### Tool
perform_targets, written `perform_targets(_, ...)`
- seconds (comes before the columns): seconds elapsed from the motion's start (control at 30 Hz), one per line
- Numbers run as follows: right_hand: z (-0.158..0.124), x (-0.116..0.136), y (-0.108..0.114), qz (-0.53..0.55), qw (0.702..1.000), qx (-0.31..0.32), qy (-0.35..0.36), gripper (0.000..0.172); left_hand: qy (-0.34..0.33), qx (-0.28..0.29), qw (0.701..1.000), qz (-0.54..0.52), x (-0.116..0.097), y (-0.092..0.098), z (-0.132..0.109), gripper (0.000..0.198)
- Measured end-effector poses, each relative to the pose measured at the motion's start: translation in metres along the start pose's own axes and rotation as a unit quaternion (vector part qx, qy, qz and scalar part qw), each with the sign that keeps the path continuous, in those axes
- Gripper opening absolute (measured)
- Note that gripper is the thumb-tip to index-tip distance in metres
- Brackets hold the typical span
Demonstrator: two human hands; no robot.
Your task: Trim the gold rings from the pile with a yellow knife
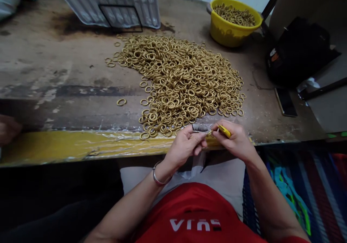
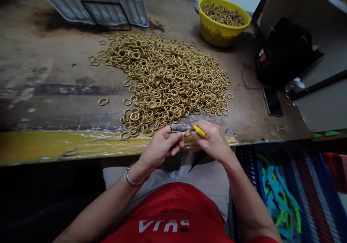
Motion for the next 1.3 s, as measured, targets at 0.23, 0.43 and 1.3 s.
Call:
perform_targets(0.23,-0.014,0.018,-0.004,0.015,0.998,-0.046,0.046,0.010,0.016,0.054,0.998,-0.027,0.002,-0.012,-0.009,0.041)
perform_targets(0.43,-0.031,0.018,-0.011,-0.192,0.980,-0.050,0.027,0.036,-0.043,0.015,0.998,0.037,-0.007,-0.002,-0.016,0.034)
perform_targets(1.3,0.036,-0.062,0.010,-0.409,0.901,-0.076,-0.119,0.019,0.013,0.104,0.983,-0.150,0.002,-0.005,-0.021,0.033)
Point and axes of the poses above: each hand's wrist, its own z-axis towards the middle knuckle, its own y-axis out of the back of the hand, x = y × z, the point moved 9 cm from there along z, towards the middle knuckle, and after that the axes turned 3 degrees about -x, right-handed, at the moved point
